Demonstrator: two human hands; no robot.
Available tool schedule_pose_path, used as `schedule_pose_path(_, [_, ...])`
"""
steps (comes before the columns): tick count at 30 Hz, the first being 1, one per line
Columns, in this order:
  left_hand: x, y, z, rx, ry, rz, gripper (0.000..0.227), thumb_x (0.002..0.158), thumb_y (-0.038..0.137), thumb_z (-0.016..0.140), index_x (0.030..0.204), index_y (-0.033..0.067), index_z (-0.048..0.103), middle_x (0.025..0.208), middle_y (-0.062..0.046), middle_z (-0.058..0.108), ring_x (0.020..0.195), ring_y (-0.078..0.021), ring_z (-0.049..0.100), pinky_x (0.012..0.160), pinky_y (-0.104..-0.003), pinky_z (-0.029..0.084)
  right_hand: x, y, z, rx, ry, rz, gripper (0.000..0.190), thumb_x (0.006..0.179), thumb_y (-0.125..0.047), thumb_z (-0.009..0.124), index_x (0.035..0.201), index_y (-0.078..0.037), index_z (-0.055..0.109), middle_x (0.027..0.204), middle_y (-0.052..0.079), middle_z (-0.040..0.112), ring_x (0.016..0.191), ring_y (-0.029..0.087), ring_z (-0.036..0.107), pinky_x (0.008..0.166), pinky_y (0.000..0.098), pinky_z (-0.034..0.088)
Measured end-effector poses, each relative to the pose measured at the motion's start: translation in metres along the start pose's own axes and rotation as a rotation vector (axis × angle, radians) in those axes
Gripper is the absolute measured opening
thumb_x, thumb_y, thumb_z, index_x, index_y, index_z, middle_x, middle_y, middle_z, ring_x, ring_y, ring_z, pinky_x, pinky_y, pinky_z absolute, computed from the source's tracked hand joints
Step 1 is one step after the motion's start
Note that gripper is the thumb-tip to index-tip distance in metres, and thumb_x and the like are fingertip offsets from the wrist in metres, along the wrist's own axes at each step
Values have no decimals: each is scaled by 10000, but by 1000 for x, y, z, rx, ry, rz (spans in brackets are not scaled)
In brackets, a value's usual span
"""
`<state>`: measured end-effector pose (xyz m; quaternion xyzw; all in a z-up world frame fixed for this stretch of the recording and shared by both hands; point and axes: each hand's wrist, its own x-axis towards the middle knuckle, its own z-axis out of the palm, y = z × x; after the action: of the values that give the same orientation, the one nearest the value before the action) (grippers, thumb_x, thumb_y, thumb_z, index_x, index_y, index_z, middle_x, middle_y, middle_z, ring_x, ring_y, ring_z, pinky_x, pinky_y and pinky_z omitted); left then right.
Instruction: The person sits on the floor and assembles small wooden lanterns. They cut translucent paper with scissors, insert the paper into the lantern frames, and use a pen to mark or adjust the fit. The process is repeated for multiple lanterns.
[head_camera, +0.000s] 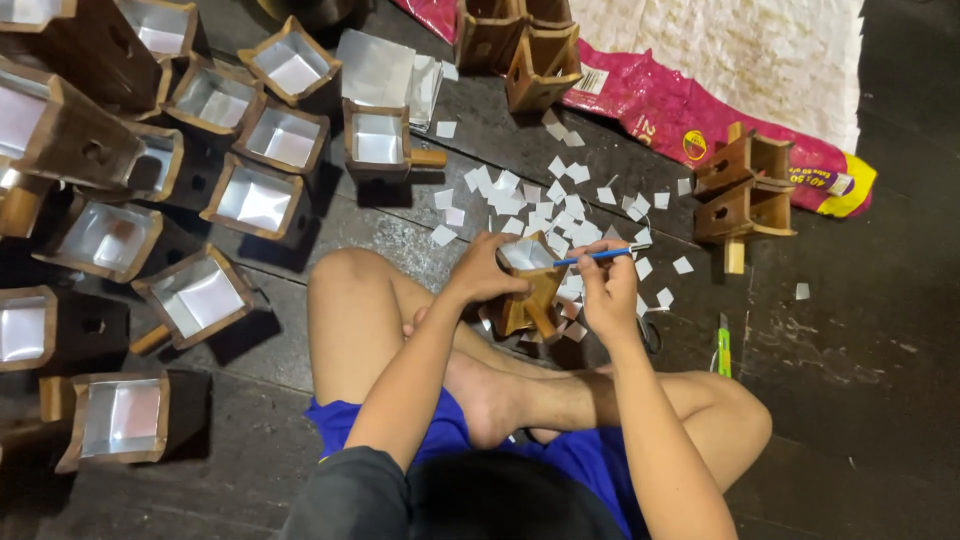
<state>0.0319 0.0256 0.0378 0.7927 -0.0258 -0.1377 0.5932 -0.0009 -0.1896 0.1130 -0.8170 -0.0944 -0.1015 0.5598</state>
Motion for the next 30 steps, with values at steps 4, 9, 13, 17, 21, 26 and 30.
schedule_pose_path(4, [8,-9,6,-9,-26,-31,957,477,344,925,1369,122,659,1288,-184,602,1292,-398,579,1091,-484,473,-14,-15,-9,68,-12,-22,310,1107,-133,470,1352,31,378,923,112,610,818,188,685,787,351,597])
schedule_pose_path(9, [9,-10,5,-36,-54,-18,975,523,320,895,1429,110,600,1332,-228,553,1312,-450,547,1100,-508,472,-27,-70,-31,-397,-182,120,469,1015,-25,510,1468,1,390,945,278,679,886,492,664,804,599,504])
schedule_pose_path(13, [10,-8,6,-38,-64,-11,965,541,309,894,1435,110,592,1342,-234,531,1310,-464,543,1099,-517,473,-35,-47,-51,-778,-330,115,304,998,-194,604,1288,-260,670,1089,23,753,1023,330,717,835,486,571])
schedule_pose_path(17, [3,2,7,-38,-84,8,963,549,280,882,1445,112,575,1370,-239,508,1329,-490,523,1102,-536,471,-32,-47,-53,-1057,-333,-27,240,971,-326,606,1186,-381,696,935,-65,692,904,221,717,765,402,593])
schedule_pose_path(21, [1,2,6,-39,-87,6,941,569,268,876,1447,118,571,1397,-236,485,1350,-497,503,1107,-539,469,-25,-50,-52,-960,-268,-52,378,889,-366,706,1259,-294,682,969,9,744,914,281,734,771,460,582])
schedule_pose_path(26, [2,4,7,-35,-86,0,949,566,273,879,1451,131,566,1408,-230,472,1352,-502,499,1107,-550,470,-18,-27,-39,-449,-85,32,170,1049,-285,585,1107,-161,685,911,71,774,892,321,718,836,429,538])
schedule_pose_path(30, [-2,7,6,-48,-94,-2,930,583,253,865,1450,108,562,1401,-251,474,1352,-525,490,1109,-567,465,-14,-33,-19,-51,6,79,160,1112,-250,514,1110,-90,528,1043,112,770,915,151,699,815,256,502])
